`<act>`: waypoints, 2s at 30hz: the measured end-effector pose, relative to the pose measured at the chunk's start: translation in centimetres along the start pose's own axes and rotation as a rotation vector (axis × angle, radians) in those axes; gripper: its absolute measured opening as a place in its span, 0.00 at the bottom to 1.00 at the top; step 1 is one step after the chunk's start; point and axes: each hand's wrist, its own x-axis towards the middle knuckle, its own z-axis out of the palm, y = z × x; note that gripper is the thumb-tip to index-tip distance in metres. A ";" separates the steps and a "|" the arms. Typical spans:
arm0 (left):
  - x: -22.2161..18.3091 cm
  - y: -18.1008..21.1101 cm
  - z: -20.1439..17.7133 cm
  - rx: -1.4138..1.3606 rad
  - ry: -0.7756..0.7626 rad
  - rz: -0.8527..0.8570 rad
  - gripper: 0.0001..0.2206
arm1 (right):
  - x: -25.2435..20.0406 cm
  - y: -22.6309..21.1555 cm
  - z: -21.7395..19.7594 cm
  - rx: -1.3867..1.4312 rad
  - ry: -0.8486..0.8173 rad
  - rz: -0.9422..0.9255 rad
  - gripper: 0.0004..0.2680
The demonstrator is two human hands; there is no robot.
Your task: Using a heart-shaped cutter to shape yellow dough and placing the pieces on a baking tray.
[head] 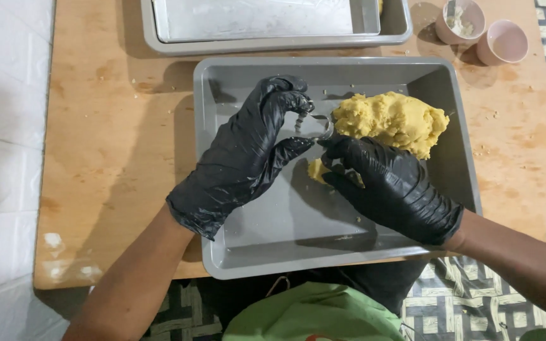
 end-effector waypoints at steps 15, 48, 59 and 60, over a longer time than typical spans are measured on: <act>0.1 0.9 0.0 0.025 -0.006 -0.009 0.18 | -0.7 -1.5 1.8 -0.277 0.031 0.025 0.17; -1.6 -1.7 0.8 0.178 -0.001 0.045 0.31 | -0.3 -1.7 1.5 0.128 -0.131 0.067 0.22; -1.1 -0.7 -0.1 0.028 0.010 0.091 0.25 | 0.9 -2.5 0.4 0.078 -0.031 -0.098 0.18; -0.8 -0.2 -0.6 0.030 0.012 0.094 0.25 | 1.3 -2.3 0.1 0.076 -0.029 -0.100 0.18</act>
